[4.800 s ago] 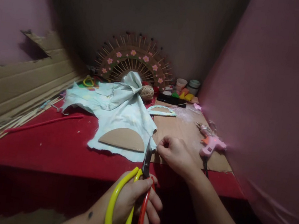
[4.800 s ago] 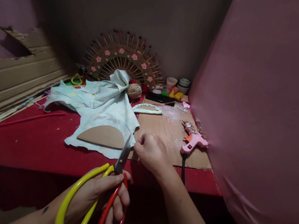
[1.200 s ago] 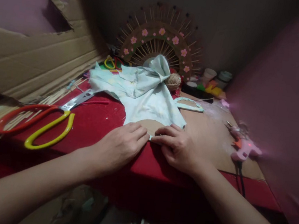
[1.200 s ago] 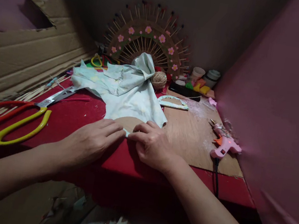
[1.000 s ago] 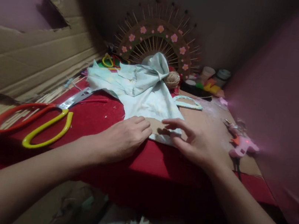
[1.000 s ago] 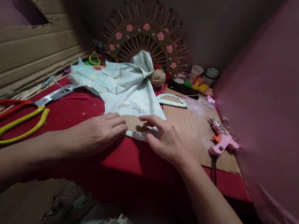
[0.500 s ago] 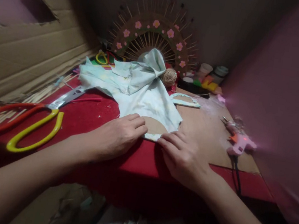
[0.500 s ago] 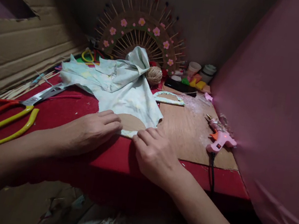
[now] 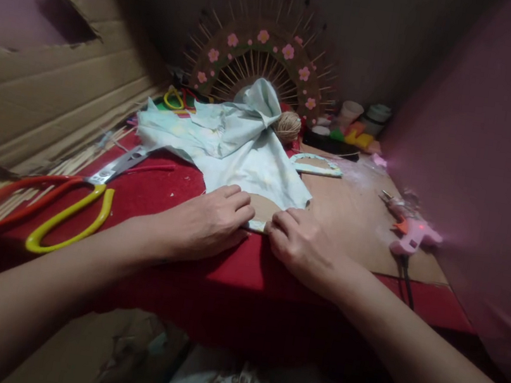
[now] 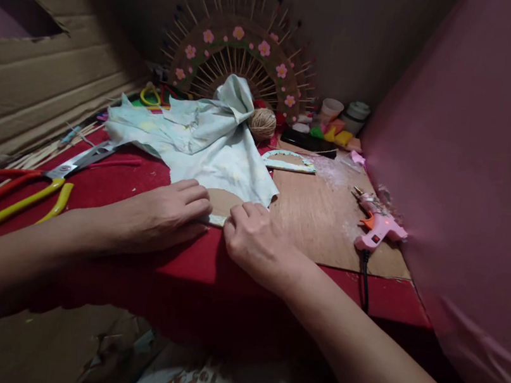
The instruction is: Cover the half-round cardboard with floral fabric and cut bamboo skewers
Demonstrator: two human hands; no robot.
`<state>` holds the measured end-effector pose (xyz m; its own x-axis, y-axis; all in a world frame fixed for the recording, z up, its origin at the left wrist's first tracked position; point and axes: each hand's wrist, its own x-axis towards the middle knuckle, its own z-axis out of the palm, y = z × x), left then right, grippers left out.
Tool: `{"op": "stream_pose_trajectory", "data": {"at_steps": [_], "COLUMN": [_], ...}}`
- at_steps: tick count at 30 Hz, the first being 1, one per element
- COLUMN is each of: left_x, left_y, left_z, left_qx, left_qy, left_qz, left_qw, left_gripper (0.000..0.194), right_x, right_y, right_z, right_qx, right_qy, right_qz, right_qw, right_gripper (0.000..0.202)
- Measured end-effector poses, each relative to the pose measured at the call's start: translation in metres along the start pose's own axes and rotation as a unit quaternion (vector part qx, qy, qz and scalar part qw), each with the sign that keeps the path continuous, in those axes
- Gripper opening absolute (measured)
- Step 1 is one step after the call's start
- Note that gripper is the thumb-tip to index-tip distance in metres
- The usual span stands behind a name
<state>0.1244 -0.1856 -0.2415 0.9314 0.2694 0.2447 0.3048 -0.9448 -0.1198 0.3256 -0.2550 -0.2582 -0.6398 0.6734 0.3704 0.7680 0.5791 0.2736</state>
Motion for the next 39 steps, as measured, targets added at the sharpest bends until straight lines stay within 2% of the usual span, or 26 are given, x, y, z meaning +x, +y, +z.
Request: {"op": "stream_pose_trajectory", "data": {"at_steps": [7,10,15,19,24,31,39], "left_x": [0.003,0.004,0.006,0.008,0.011,0.011,0.006], "left_y": [-0.002,-0.005,-0.006,-0.008,-0.017,-0.013,-0.011], "left_z": [-0.001,-0.002,-0.006,-0.004,0.001,-0.007,-0.001], "left_qx": [0.047,0.053,0.027,0.051,0.077,0.075,0.138], "left_qy": [-0.026,-0.033,-0.058,-0.044,-0.016,-0.034,0.033], "left_qz": [0.032,0.055,0.052,0.079,0.131,0.112,0.130], "left_qw": [0.998,0.997,0.997,0.995,0.988,0.990,0.981], "left_gripper": [0.016,0.017,0.015,0.017,0.018,0.016,0.021], "right_x": [0.002,0.003,0.003,0.005,0.008,0.007,0.010], "right_y": [0.003,0.004,0.007,0.012,0.013,0.014,0.018], "right_z": [0.004,0.000,-0.011,-0.014,-0.013,-0.010,-0.016], "right_qx": [0.010,0.031,0.114,0.143,0.142,0.144,0.161], "right_qy": [-0.009,-0.034,-0.073,-0.110,-0.148,-0.142,-0.140], "right_qz": [0.006,0.016,0.066,0.079,0.042,0.036,0.039], "right_qw": [1.000,0.999,0.989,0.980,0.978,0.979,0.976], "right_gripper": [0.024,0.023,0.020,0.018,0.023,0.024,0.029]}}
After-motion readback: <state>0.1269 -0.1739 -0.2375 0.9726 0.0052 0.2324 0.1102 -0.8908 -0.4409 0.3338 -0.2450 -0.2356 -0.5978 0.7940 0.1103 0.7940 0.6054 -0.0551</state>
